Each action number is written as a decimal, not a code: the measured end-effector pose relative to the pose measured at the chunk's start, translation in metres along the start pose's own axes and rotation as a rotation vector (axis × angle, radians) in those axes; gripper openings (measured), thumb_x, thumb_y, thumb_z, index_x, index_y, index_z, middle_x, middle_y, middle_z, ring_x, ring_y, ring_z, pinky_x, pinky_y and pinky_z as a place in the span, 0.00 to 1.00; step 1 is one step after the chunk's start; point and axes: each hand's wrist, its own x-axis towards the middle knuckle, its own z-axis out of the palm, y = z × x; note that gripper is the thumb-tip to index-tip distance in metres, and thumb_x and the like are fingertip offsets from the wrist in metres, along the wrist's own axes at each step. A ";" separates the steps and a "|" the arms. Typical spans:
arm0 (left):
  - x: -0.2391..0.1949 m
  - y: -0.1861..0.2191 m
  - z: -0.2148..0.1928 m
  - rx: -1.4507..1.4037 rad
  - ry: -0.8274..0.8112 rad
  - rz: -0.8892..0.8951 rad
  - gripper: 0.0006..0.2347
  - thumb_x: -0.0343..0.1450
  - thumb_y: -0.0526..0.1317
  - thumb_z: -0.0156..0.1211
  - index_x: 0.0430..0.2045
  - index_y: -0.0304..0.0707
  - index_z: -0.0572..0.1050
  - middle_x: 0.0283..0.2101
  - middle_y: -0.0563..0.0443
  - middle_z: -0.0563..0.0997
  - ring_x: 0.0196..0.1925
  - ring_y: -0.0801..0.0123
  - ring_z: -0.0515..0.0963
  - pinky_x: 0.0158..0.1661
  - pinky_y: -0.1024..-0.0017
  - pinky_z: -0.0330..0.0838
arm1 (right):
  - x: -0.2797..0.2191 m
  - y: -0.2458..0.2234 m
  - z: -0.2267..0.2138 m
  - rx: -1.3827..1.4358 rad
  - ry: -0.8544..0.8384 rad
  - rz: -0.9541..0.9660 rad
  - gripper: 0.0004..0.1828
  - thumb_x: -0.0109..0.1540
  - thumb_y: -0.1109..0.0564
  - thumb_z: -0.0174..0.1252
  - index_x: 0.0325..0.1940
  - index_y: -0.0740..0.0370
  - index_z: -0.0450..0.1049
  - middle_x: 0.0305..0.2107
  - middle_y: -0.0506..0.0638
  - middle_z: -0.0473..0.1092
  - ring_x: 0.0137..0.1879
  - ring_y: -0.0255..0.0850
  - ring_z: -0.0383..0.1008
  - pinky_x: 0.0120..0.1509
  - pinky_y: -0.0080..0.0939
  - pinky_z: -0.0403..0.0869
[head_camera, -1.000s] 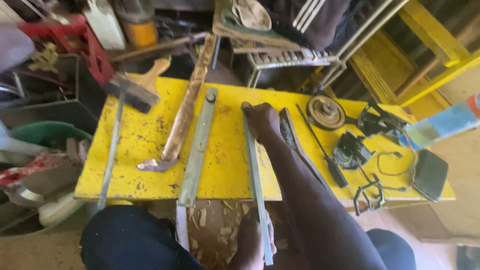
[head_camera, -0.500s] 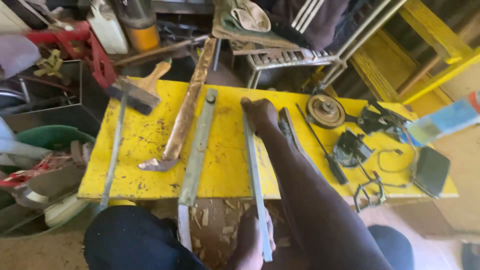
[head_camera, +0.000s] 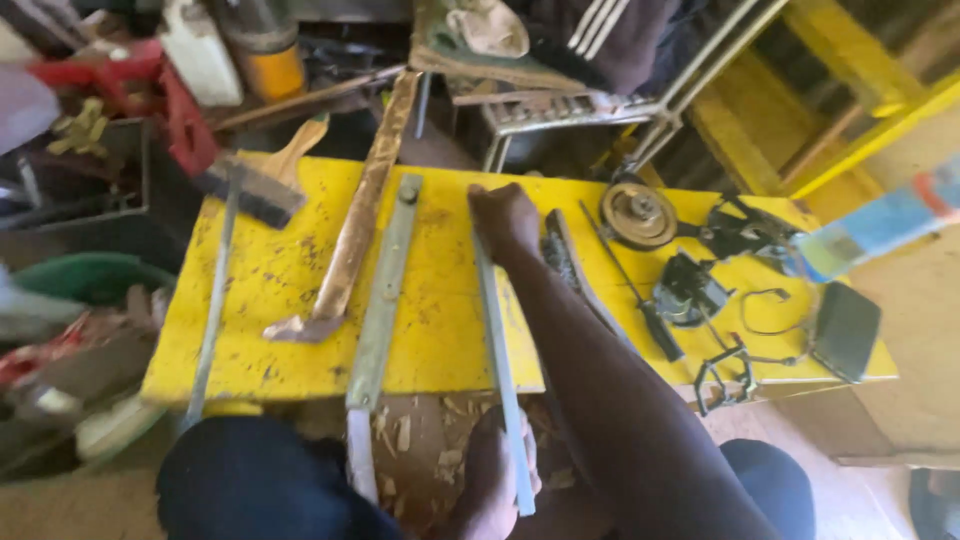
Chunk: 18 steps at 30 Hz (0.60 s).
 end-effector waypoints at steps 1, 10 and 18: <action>0.001 0.005 0.002 0.053 0.065 -0.025 0.14 0.73 0.43 0.47 0.21 0.37 0.74 0.14 0.45 0.71 0.10 0.59 0.66 0.14 0.67 0.59 | 0.001 -0.009 -0.003 0.022 -0.015 0.015 0.31 0.60 0.38 0.48 0.43 0.69 0.81 0.39 0.65 0.80 0.49 0.62 0.80 0.53 0.61 0.73; 0.098 -0.058 -0.015 -0.009 -0.055 0.101 0.20 0.78 0.46 0.43 0.24 0.29 0.77 0.12 0.39 0.73 0.07 0.54 0.70 0.09 0.64 0.64 | -0.100 0.047 -0.020 -0.052 -0.152 0.061 0.27 0.66 0.33 0.55 0.43 0.62 0.73 0.32 0.56 0.77 0.37 0.51 0.79 0.41 0.56 0.73; 0.034 -0.009 -0.009 0.054 0.052 -0.018 0.18 0.79 0.47 0.45 0.23 0.37 0.74 0.15 0.46 0.71 0.11 0.61 0.67 0.14 0.68 0.61 | -0.029 -0.021 -0.026 0.069 -0.111 0.098 0.26 0.63 0.40 0.52 0.48 0.65 0.77 0.41 0.59 0.78 0.46 0.55 0.80 0.44 0.55 0.73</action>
